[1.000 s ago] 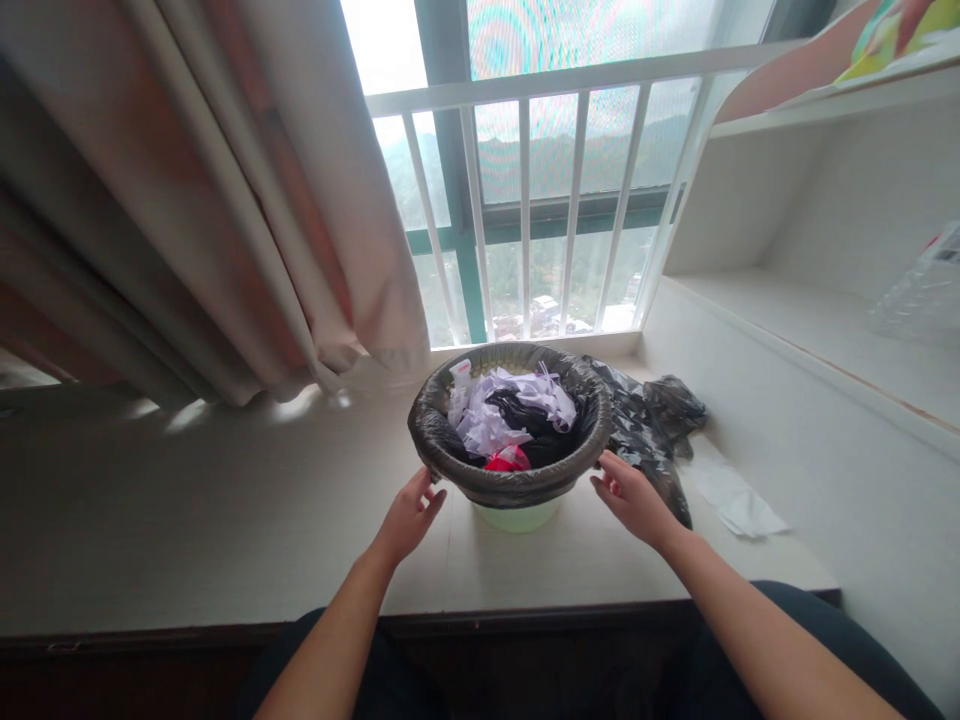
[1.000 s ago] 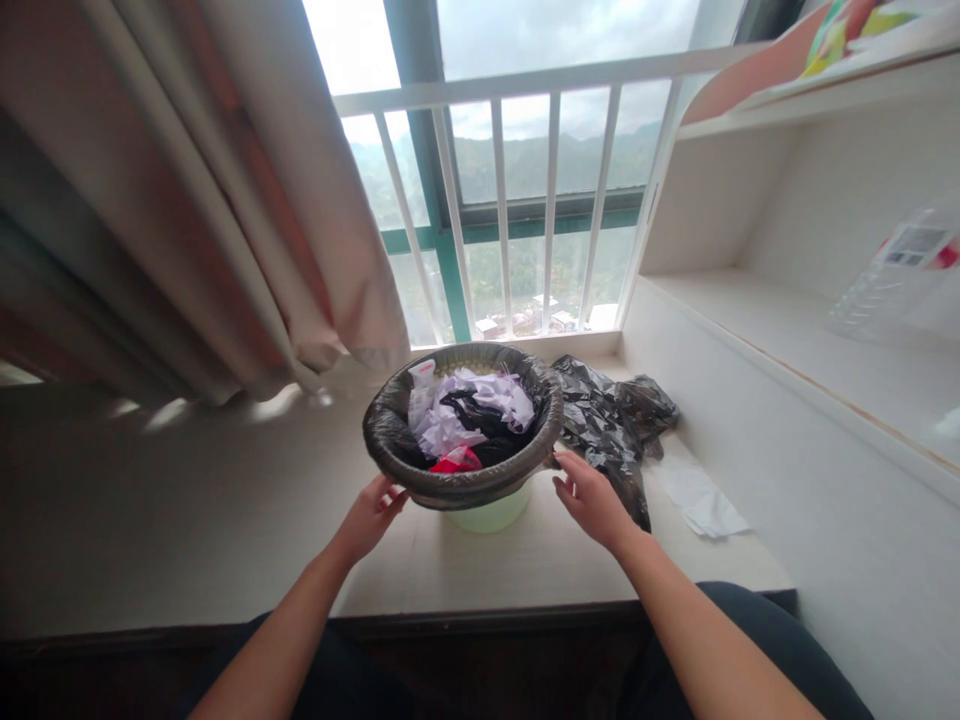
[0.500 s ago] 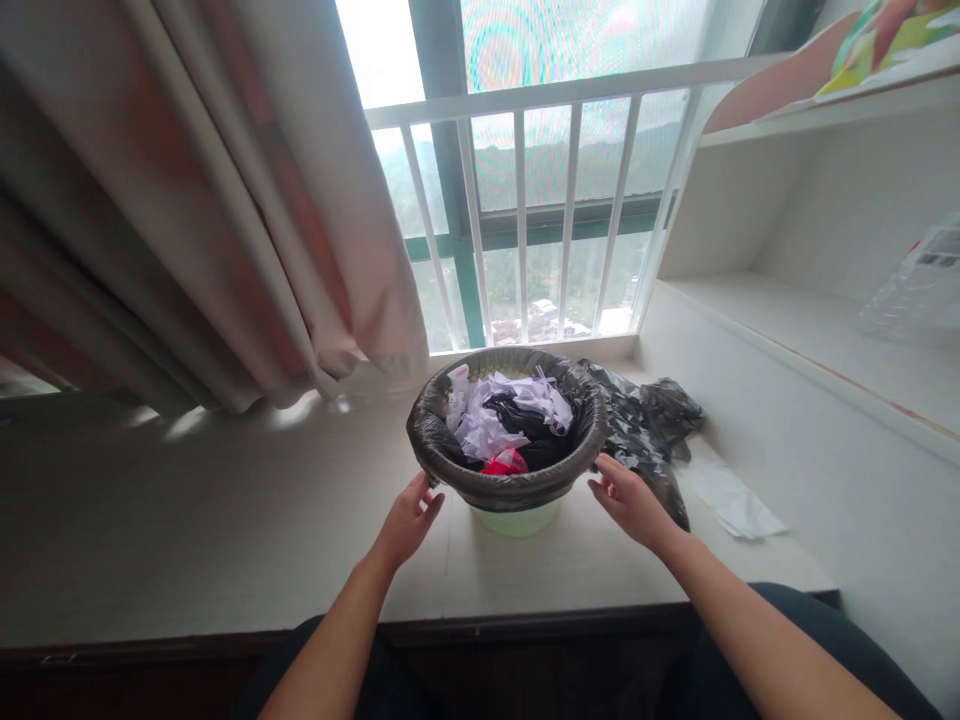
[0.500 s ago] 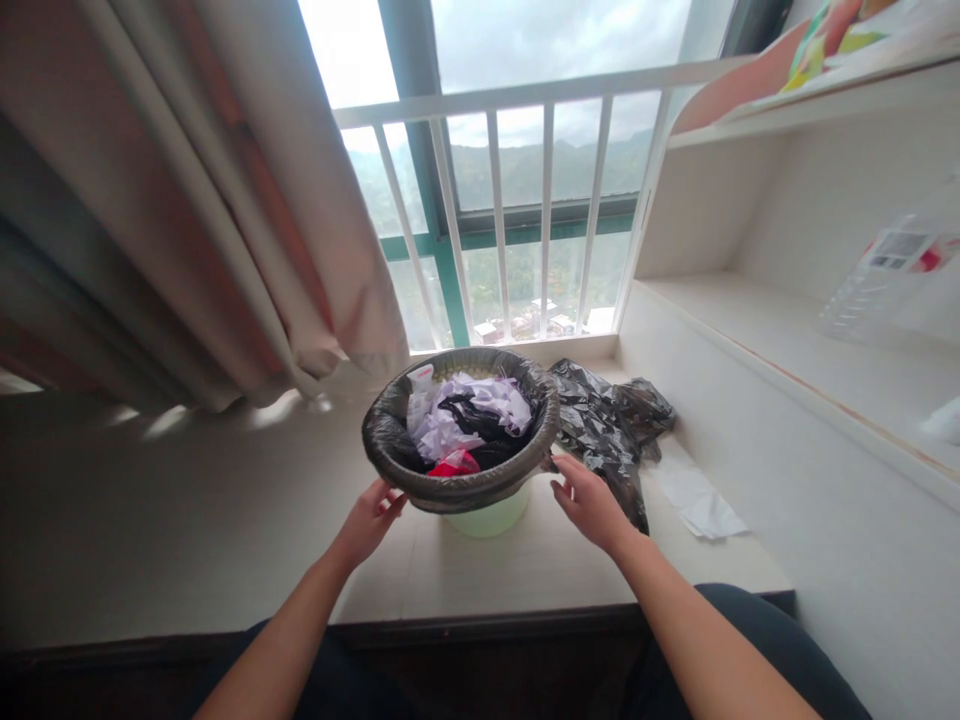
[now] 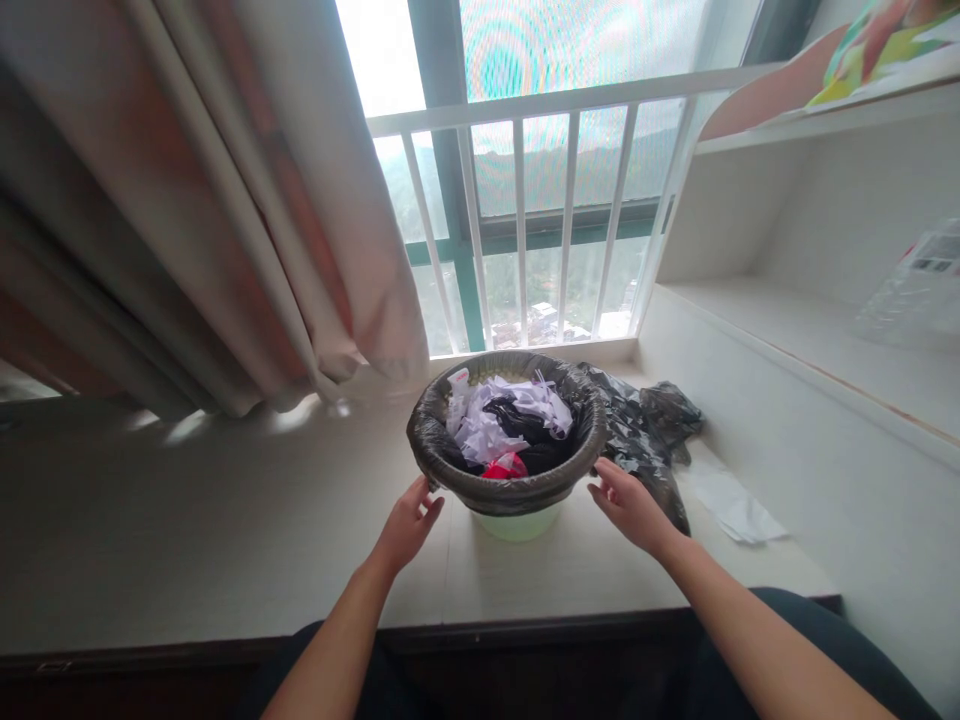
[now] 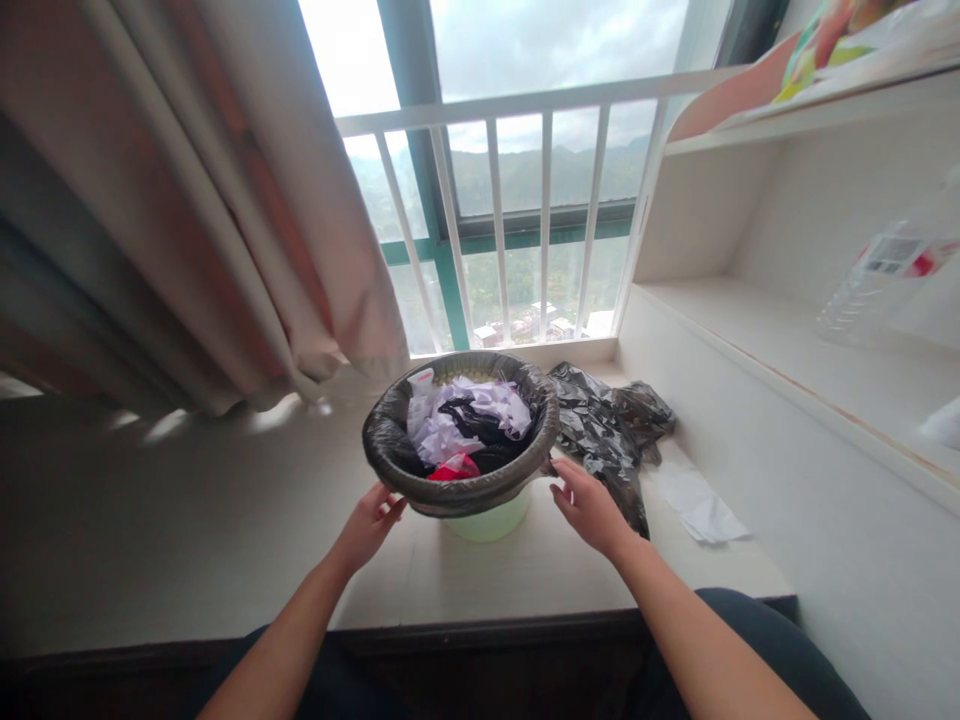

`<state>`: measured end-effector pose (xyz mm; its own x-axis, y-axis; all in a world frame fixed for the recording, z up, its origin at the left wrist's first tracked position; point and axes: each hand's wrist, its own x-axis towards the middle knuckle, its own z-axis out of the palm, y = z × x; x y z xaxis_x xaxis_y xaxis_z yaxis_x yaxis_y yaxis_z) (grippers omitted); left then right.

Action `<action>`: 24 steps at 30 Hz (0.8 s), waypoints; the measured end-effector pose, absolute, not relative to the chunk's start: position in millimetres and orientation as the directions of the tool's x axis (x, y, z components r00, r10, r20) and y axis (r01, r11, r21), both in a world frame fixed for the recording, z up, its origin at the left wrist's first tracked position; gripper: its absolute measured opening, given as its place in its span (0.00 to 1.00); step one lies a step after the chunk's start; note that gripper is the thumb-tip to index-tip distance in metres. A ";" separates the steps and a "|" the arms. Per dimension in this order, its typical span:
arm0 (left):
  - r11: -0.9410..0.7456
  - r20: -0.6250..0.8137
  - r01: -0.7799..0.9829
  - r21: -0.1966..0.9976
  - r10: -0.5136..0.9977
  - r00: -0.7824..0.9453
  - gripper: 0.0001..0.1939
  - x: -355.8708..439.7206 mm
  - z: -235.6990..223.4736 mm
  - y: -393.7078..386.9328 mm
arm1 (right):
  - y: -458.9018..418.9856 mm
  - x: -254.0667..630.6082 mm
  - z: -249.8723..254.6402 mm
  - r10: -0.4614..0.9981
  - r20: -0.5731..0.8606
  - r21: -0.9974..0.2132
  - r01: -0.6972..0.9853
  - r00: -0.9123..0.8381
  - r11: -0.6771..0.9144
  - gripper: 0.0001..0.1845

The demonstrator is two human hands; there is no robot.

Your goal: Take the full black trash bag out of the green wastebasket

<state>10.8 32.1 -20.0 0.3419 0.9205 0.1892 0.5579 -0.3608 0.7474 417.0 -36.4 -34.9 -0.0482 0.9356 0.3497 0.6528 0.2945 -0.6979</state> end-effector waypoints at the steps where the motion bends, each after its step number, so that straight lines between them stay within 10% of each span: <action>1: -0.363 0.191 0.557 0.747 0.920 0.343 0.27 10.8 -19.9 32.2 | -36.3 417.0 -35.0 0.935 0.350 -0.698 0.652 -0.048 0.295 0.13; 24: -0.369 0.217 0.562 0.740 0.922 0.320 0.26 11.9 -19.1 32.9 | -36.2 416.3 -36.7 0.933 0.356 -0.695 0.651 -0.055 0.304 0.14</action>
<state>11.9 32.9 -19.1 0.3199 0.9222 0.2174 0.5615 -0.3693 0.7405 416.3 -36.2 -36.7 -0.0552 0.9327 0.3564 0.6510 0.3043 -0.6954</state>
